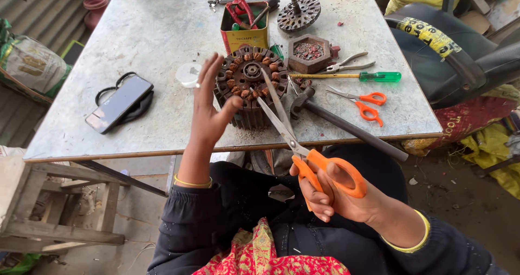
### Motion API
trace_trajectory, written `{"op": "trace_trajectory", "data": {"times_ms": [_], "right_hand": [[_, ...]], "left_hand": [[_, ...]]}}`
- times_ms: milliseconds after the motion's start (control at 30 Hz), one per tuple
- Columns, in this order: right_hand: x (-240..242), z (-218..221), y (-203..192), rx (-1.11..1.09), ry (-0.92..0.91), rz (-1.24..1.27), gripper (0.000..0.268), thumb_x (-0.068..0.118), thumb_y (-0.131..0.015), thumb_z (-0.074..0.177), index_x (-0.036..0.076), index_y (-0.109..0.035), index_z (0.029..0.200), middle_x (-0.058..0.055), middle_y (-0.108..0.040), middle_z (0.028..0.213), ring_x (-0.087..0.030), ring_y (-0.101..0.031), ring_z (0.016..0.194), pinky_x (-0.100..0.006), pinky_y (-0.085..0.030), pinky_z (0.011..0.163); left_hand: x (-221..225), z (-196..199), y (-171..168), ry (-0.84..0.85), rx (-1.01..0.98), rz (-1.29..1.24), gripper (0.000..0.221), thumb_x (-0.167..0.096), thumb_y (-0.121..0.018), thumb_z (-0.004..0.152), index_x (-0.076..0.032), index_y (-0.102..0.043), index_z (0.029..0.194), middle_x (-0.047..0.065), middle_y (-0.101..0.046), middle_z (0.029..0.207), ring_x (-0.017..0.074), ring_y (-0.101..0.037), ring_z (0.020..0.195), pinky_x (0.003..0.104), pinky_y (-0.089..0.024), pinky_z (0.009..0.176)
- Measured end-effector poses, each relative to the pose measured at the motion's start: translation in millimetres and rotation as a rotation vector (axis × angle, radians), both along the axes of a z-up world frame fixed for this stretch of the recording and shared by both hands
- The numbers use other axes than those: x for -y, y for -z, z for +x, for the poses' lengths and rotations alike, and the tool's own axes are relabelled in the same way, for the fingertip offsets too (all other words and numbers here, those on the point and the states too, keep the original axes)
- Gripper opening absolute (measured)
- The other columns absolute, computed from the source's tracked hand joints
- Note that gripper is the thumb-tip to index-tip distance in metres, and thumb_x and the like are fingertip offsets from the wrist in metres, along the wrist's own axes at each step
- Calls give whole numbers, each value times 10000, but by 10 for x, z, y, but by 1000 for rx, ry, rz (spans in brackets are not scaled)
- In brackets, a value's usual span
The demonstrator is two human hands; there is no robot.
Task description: The person uses orange-handled shears to cut copper windings on a stator assembly. They repeatedly strike the shears with a hammer to force the blades through the metal coils, then rotate the stator to access different sections.
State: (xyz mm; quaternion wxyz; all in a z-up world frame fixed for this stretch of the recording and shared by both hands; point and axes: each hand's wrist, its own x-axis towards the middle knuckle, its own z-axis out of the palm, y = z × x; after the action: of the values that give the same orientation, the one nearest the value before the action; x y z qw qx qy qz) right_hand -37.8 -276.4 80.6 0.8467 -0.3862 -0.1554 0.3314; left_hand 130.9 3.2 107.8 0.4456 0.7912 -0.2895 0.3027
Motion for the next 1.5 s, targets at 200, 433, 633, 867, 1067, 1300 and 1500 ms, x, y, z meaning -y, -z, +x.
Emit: {"op": "trace_trajectory", "data": {"times_ms": [200, 433, 633, 867, 1067, 1300, 1500], "right_hand": [[-118, -87, -129, -19, 58, -71, 820, 640, -648, 912, -32, -468, 1347, -27, -482, 711, -124, -549, 570, -273, -509, 532], [-78, -344, -243, -149, -149, 243, 887, 706, -632, 893, -32, -412, 1335, -32, -475, 707, -151, -555, 563, -282, -527, 558], [-35, -366, 18, -24, -122, 58, 959, 677, -754, 830, -18, -387, 1379, -38, -468, 718, -131, -516, 548, -251, -485, 521], [152, -376, 106, -63, 27, 73, 1001, 692, -750, 796, -69, -403, 1347, -46, -473, 681, -124, -506, 491, -259, -489, 461], [199, -235, 57, -80, 31, 33, 1004, 745, -661, 821, -87, -419, 1328, -26, -442, 652, -106, -487, 462, -258, -479, 425], [325, -154, -217, -112, -8, 62, 972, 752, -607, 853, -83, -433, 1318, -29, -432, 647, -114, -485, 452, -263, -472, 410], [282, -76, -322, -74, 17, -106, 925, 728, -615, 844, -45, -436, 1319, -31, -439, 648, -116, -495, 476, -257, -459, 419]], "left_hand": [[204, 454, -500, 52, -75, 179, 592, -528, -418, 1085, -57, -702, 1303, 178, -648, 1431, 336, -534, 1402, 446, -368, 1200], [287, 560, -534, 142, -255, 90, 671, -570, -367, 1088, -40, -757, 1223, 142, -738, 1267, 261, -693, 1205, 353, -518, 1031], [262, 569, -488, 148, -303, 40, 742, -605, -317, 1077, -27, -757, 1222, 124, -752, 1258, 239, -692, 1214, 328, -502, 1057], [281, 530, -491, 198, -319, 10, 708, -567, -316, 1101, -18, -735, 1256, 131, -736, 1294, 229, -679, 1231, 327, -488, 1086], [286, 515, -494, 113, -352, 31, 696, -579, -323, 1068, -57, -749, 1240, 112, -757, 1260, 213, -697, 1189, 317, -507, 1040], [293, 509, -506, 86, -316, 59, 707, -589, -315, 1067, -67, -762, 1231, 126, -751, 1244, 242, -699, 1186, 334, -508, 1030], [286, 524, -489, 85, -292, 61, 702, -591, -326, 1063, -61, -758, 1221, 144, -750, 1243, 255, -704, 1174, 339, -514, 1008]]}}
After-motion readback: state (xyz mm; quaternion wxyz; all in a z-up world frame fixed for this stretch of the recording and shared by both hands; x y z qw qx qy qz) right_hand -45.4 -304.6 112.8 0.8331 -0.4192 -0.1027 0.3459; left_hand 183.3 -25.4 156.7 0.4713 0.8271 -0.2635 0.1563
